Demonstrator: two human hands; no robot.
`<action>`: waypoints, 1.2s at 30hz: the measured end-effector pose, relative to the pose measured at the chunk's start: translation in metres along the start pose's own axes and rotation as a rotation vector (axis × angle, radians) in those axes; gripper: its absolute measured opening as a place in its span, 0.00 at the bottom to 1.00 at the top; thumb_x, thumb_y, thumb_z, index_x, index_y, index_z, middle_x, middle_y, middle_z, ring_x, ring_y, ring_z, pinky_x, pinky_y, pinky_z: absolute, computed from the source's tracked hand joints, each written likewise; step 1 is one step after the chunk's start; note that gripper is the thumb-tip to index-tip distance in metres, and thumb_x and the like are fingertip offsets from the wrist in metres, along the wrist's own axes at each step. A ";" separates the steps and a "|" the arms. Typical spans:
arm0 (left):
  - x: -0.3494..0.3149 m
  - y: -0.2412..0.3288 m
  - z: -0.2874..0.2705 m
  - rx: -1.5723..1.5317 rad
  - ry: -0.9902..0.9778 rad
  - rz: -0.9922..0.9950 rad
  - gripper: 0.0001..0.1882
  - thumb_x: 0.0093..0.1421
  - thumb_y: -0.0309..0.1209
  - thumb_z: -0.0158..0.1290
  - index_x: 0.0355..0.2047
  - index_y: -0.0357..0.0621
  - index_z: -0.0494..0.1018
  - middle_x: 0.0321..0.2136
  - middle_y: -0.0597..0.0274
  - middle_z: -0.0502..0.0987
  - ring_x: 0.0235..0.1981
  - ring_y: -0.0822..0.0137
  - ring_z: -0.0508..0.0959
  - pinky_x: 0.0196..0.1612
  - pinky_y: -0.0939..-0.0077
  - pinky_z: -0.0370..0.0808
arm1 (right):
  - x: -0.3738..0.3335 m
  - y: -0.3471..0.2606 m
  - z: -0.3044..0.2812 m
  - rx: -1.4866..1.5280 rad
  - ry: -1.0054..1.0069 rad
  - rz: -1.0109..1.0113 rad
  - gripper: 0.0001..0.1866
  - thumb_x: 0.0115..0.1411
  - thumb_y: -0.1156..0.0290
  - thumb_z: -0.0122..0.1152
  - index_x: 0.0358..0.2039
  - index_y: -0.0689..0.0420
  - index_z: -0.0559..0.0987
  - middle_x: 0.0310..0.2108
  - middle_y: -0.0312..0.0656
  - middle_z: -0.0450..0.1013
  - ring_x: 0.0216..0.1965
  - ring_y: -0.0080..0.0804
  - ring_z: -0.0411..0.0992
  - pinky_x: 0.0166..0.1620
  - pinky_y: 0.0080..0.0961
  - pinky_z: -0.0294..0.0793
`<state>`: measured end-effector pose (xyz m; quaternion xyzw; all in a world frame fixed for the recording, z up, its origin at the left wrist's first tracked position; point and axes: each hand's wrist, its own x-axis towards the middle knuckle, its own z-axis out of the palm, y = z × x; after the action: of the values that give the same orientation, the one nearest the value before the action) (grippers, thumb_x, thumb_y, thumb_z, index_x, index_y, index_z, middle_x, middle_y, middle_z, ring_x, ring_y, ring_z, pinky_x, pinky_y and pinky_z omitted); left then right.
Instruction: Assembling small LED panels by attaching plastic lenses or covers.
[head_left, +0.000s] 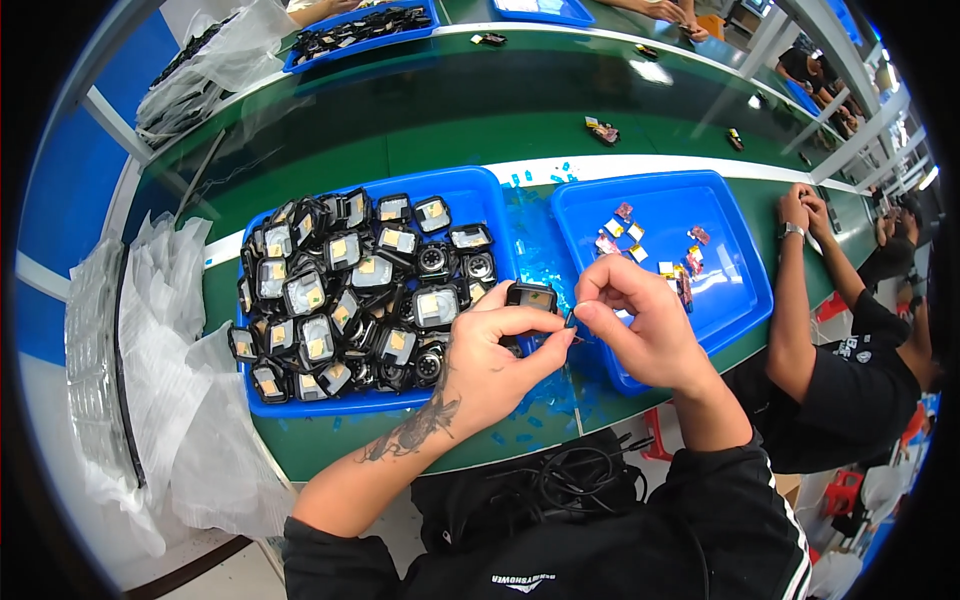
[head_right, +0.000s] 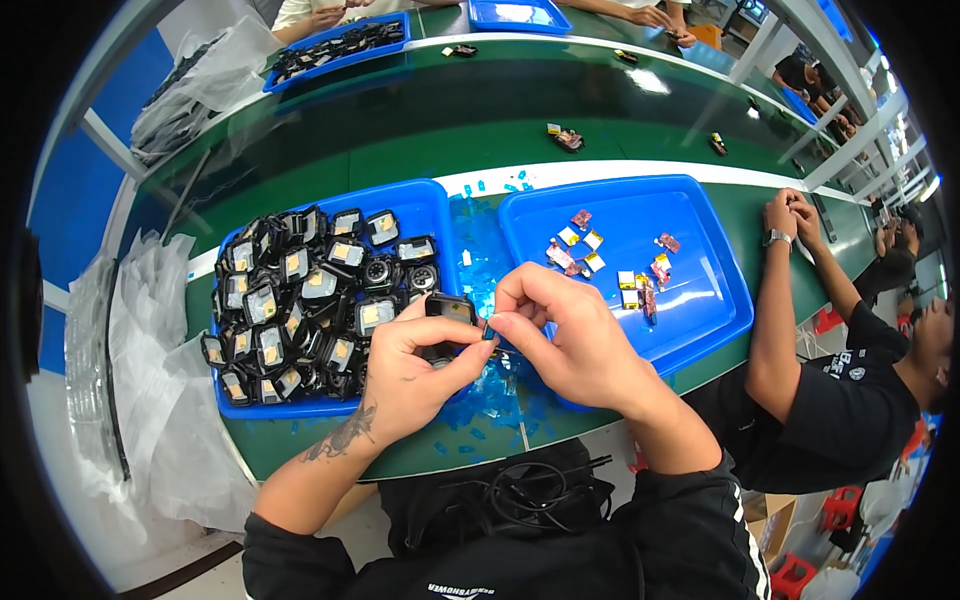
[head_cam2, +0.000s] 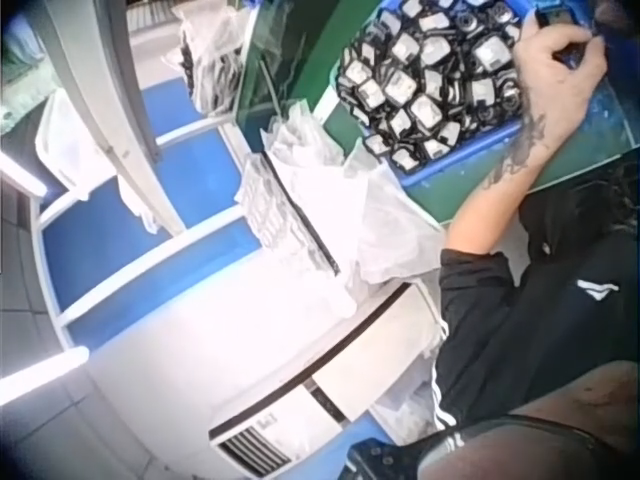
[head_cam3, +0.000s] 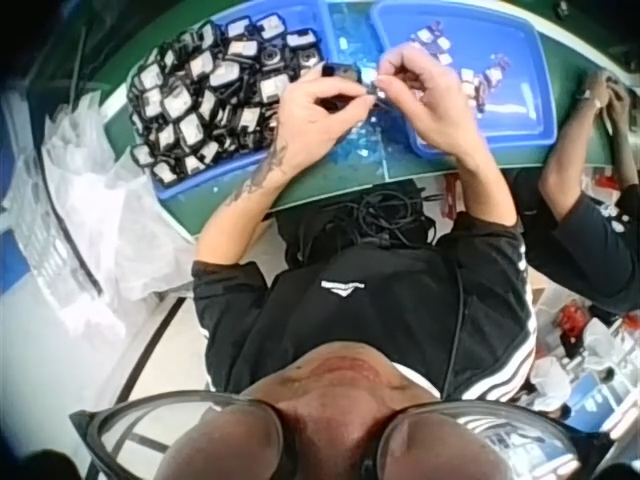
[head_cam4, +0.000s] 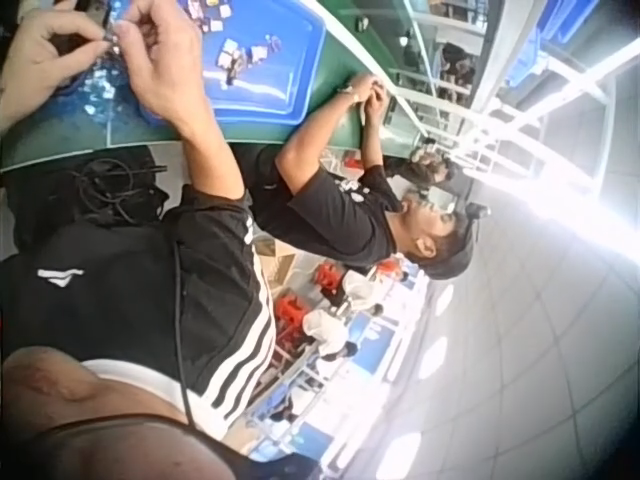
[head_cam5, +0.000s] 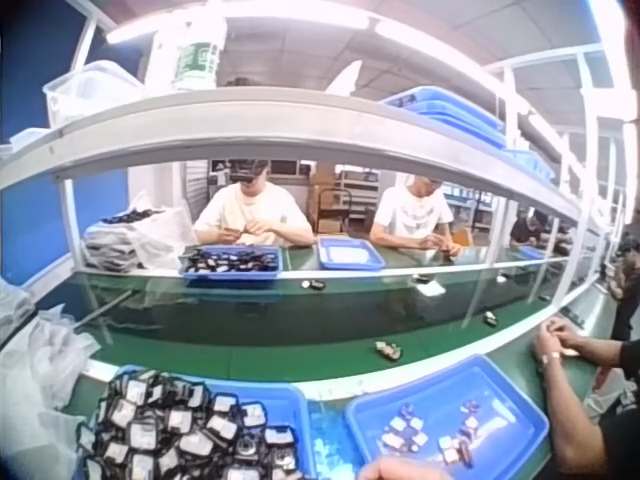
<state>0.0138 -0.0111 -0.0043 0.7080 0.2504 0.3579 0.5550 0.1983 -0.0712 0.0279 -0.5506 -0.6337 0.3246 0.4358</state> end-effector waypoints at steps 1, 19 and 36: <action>0.000 0.001 0.000 0.000 0.001 -0.001 0.06 0.51 0.23 0.62 0.31 0.38 0.81 0.34 0.55 0.77 0.35 0.70 0.76 0.40 0.74 0.73 | 0.000 0.000 0.001 0.001 -0.001 0.000 0.06 0.56 0.80 0.62 0.33 0.62 0.74 0.27 0.38 0.72 0.26 0.25 0.72 0.30 0.21 0.71; -0.001 -0.002 -0.002 -0.432 0.020 -0.231 0.08 0.59 0.27 0.60 0.33 0.32 0.79 0.30 0.63 0.78 0.25 0.83 0.74 0.24 0.90 0.68 | 0.005 0.000 -0.004 -0.053 0.075 0.060 0.06 0.57 0.77 0.65 0.35 0.61 0.81 0.32 0.36 0.75 0.31 0.16 0.72 0.31 0.15 0.70; 0.004 0.002 0.005 -0.453 0.089 -0.048 0.30 0.66 0.19 0.39 0.68 0.38 0.48 0.54 0.49 0.69 0.54 0.67 0.71 0.55 0.73 0.69 | 0.001 -0.013 0.016 -0.097 0.142 -0.049 0.09 0.53 0.80 0.66 0.37 0.62 0.81 0.28 0.40 0.78 0.23 0.21 0.72 0.26 0.18 0.69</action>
<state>0.0201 -0.0123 -0.0023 0.5427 0.2049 0.4225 0.6964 0.1784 -0.0714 0.0328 -0.5770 -0.6295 0.2431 0.4602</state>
